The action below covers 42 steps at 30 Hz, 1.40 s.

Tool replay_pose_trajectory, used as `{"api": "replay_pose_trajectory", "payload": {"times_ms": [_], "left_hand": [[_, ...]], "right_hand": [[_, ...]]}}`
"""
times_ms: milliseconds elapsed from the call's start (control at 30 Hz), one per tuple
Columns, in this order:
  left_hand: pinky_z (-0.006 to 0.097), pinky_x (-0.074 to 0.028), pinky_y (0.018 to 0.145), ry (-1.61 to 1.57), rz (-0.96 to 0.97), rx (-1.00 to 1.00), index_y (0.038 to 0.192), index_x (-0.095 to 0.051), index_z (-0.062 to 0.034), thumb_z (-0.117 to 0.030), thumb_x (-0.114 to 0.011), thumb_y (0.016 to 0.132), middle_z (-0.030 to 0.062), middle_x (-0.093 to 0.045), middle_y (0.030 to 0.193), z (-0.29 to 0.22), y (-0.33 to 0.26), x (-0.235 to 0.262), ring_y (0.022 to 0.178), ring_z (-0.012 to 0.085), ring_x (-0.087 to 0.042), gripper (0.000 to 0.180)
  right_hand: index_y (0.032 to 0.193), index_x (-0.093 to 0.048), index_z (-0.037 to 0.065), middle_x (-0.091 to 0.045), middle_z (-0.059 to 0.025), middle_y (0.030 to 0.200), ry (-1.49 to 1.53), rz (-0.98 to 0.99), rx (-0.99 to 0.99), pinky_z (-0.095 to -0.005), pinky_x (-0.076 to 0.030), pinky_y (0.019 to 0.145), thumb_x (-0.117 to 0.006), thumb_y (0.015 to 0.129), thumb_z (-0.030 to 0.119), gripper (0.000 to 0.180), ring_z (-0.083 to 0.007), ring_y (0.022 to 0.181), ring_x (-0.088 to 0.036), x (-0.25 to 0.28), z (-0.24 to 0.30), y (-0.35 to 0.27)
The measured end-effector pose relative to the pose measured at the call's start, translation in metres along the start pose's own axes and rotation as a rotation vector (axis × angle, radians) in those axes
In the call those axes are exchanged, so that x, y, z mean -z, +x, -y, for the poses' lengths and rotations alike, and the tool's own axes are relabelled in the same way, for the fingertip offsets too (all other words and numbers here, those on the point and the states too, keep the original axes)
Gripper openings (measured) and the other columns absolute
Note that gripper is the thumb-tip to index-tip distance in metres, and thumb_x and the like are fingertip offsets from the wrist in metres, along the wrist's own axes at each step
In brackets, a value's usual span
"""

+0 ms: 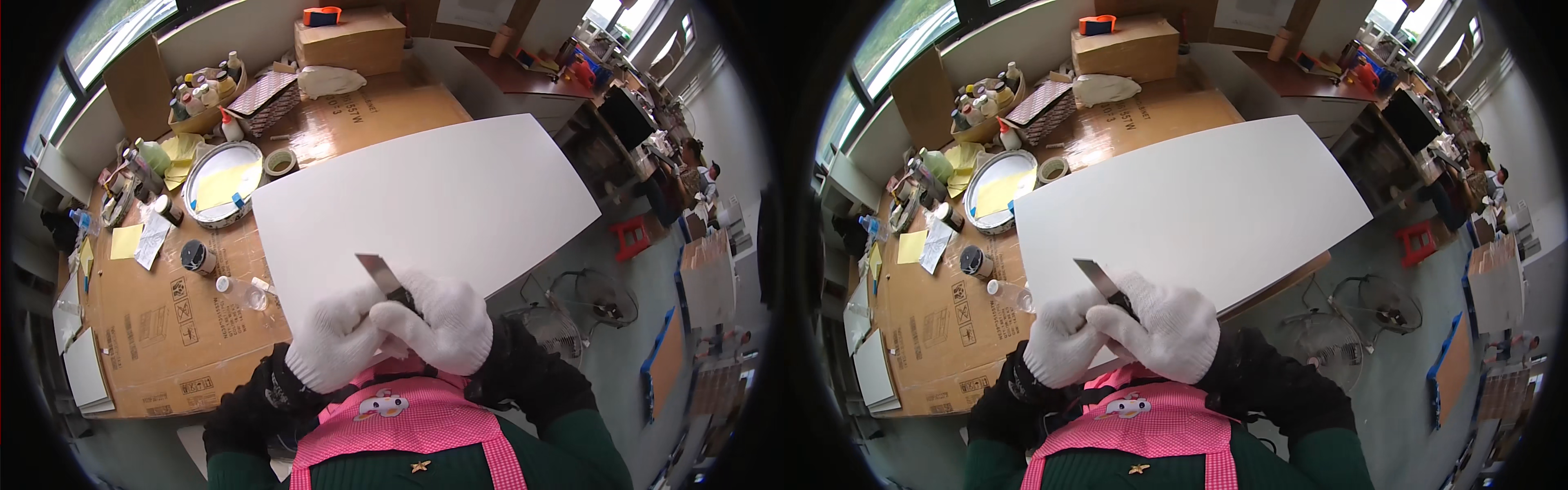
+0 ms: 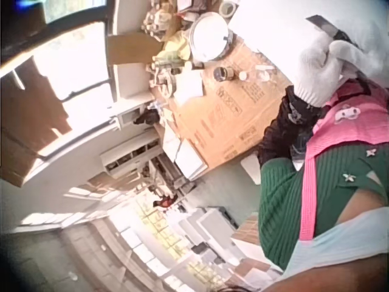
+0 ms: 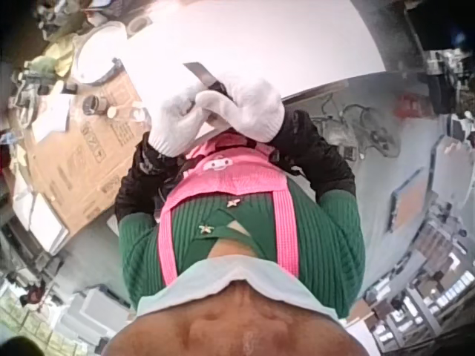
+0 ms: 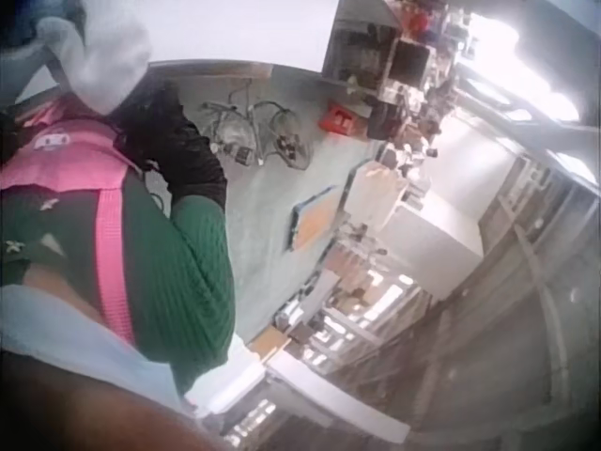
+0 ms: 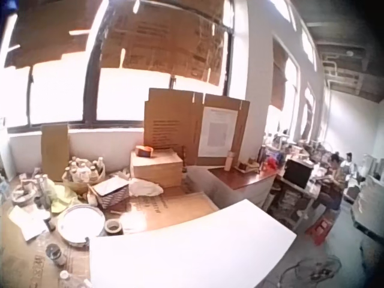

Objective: Scrape and clean the edges and surfaces of white furniture boards in a workshop.

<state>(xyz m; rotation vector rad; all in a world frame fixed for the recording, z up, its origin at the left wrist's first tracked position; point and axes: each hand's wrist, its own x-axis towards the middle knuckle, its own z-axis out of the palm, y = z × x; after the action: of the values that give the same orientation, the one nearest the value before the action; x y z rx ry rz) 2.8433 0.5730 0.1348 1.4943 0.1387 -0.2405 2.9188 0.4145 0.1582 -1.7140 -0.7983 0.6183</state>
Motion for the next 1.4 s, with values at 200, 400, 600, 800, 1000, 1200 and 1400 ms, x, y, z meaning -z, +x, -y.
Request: {"api": "replay_pose_trajectory", "payload": {"times_ms": [200,400,600,800,1000,1200,1400], "left_hand": [[0.027,-0.055,0.077,-0.030,0.269,0.270,0.132,-0.045,0.0032,-0.014,-0.042,0.101,0.0109,-0.065,0.101,0.002,-0.010,-0.007,0.086,0.0137,-0.066,0.035],[0.039,-0.049,0.099,-0.417,0.063,-0.087,0.144,-0.022,0.0085,-0.011,-0.043,0.099,0.0236,-0.036,0.142,0.039,0.016,-0.013,0.122,0.0318,-0.052,0.054],[0.037,-0.049,0.098,-0.330,0.125,0.104,0.141,-0.032,0.0081,-0.007,-0.041,0.099,0.0205,-0.044,0.137,0.026,0.006,-0.002,0.118,0.0263,-0.055,0.046],[0.035,-0.052,0.085,0.302,-0.140,-0.248,0.122,-0.058,-0.0028,-0.005,-0.064,0.084,0.0178,-0.062,0.117,0.021,-0.022,0.015,0.106,0.0302,-0.062,0.038],[0.052,-0.035,0.106,1.090,-0.463,-0.371,0.117,-0.059,-0.0040,-0.018,-0.074,0.072,0.0192,-0.051,0.132,0.039,-0.002,0.002,0.127,0.0430,-0.043,0.050],[0.056,-0.026,0.111,1.176,-0.354,-0.324,0.116,-0.058,-0.0008,-0.023,-0.076,0.066,0.0222,-0.050,0.132,0.034,0.012,-0.006,0.128,0.0436,-0.041,0.057],[0.056,-0.027,0.112,1.152,-0.350,-0.276,0.111,-0.060,-0.0002,-0.015,-0.078,0.058,0.0223,-0.053,0.129,0.033,0.012,-0.002,0.129,0.0431,-0.042,0.058]], "right_hand": [[0.107,-0.064,-0.001,-0.066,-0.0076,0.087,-0.274,0.259,0.016,-0.0302,-0.050,0.080,-0.052,0.098,0.019,0.024,-0.0142,0.087,-0.063,0.050,-0.031,-0.012],[0.107,-0.062,0.000,-0.060,0.0000,0.076,0.068,-0.014,-0.333,-0.0182,-0.045,0.052,-0.047,0.100,0.024,0.029,-0.0043,0.057,-0.056,0.066,-0.050,0.017],[0.098,-0.066,0.002,-0.063,-0.0136,0.072,-0.492,0.165,-0.149,-0.0349,-0.051,0.065,-0.061,0.089,0.031,0.030,-0.0252,0.067,-0.064,0.067,-0.059,0.050],[0.097,-0.066,0.000,-0.064,-0.0169,0.087,-1.002,0.220,0.161,-0.0371,-0.052,0.072,-0.069,0.081,0.032,0.036,-0.0293,0.082,-0.065,0.053,-0.039,0.089],[0.090,-0.064,0.003,-0.063,-0.0161,0.090,-1.306,0.285,0.228,-0.0382,-0.054,0.066,-0.059,0.084,0.024,0.023,-0.0293,0.080,-0.066,0.022,-0.062,0.102],[0.094,-0.067,0.002,-0.066,-0.0182,0.089,-1.076,0.239,0.124,-0.0395,-0.054,0.070,-0.061,0.082,0.016,0.020,-0.0338,0.083,-0.067,0.087,-0.090,0.120],[0.108,-0.067,0.006,-0.067,-0.0152,0.091,-0.687,-0.096,-0.011,-0.0380,-0.051,0.080,-0.059,0.087,0.022,0.027,-0.0326,0.088,-0.064,0.148,-0.110,0.133]]}}
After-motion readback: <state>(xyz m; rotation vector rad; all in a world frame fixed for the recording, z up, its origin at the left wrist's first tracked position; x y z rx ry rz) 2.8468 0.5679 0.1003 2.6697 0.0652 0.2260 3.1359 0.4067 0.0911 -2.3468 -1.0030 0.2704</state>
